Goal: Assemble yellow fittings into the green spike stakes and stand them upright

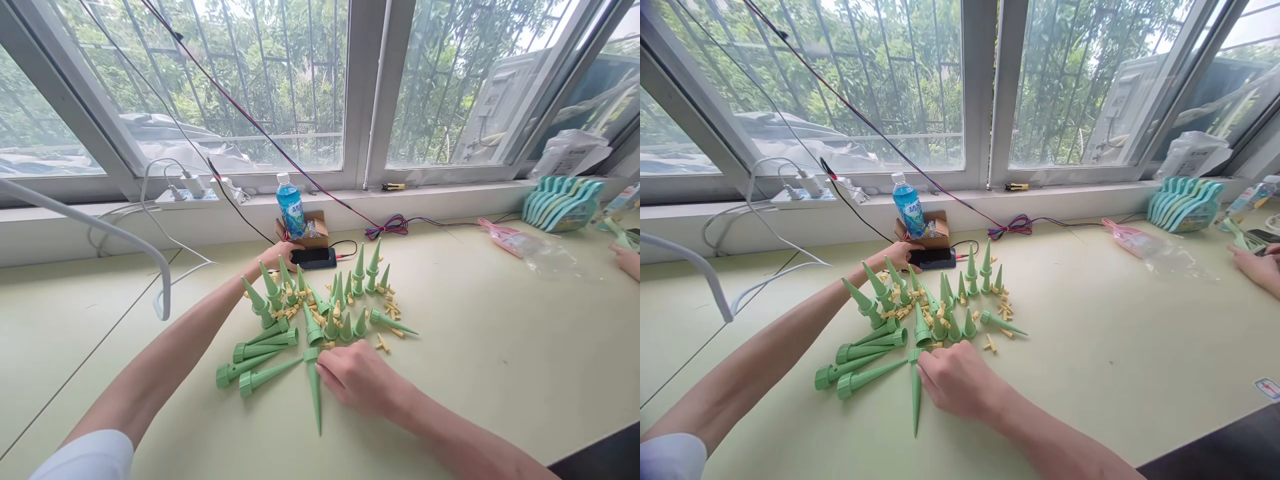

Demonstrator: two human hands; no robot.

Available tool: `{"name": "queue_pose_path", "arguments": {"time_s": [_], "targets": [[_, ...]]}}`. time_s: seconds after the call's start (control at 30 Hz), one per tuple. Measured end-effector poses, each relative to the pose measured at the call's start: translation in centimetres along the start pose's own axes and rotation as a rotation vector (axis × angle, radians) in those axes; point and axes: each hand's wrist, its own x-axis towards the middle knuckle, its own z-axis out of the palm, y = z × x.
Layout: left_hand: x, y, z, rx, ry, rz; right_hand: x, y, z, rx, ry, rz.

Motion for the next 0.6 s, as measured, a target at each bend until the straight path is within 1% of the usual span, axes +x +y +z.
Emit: {"name": "queue_pose_path", "arguments": {"time_s": [0.13, 0.23, 0.37, 0.43, 0.5, 0.57, 0.6], "targets": [[-0.3, -0.3, 0.2, 0.023, 0.013, -0.048, 0.0, 0.0, 0.0, -0.003, 0.001, -0.002], [-0.7, -0.1, 0.1, 0.041, 0.033, -0.051, 0.0, 0.1, 0.0, 0.000, 0.000, 0.002], [-1.6, 0.7, -0.1, 0.072, 0.108, -0.035, 0.0, 0.0, 0.0, 0.009, 0.005, -0.002], [-2.1, 1.1, -0.1, 0.083, 0.159, 0.053, 0.0, 0.0, 0.0, 0.011, 0.005, -0.007], [-2.3, 1.6, 0.0, 0.085, 0.194, 0.177, -0.1, -0.1, -0.1, 0.011, 0.004, -0.007], [-2.3, 2.1, 0.2, 0.080, 0.207, 0.270, -0.1, -0.1, -0.1, 0.009, 0.005, -0.005], [-2.3, 2.4, 0.4, 0.072, 0.206, 0.292, -0.1, -0.1, -0.1, 0.009, 0.002, -0.004]]}}
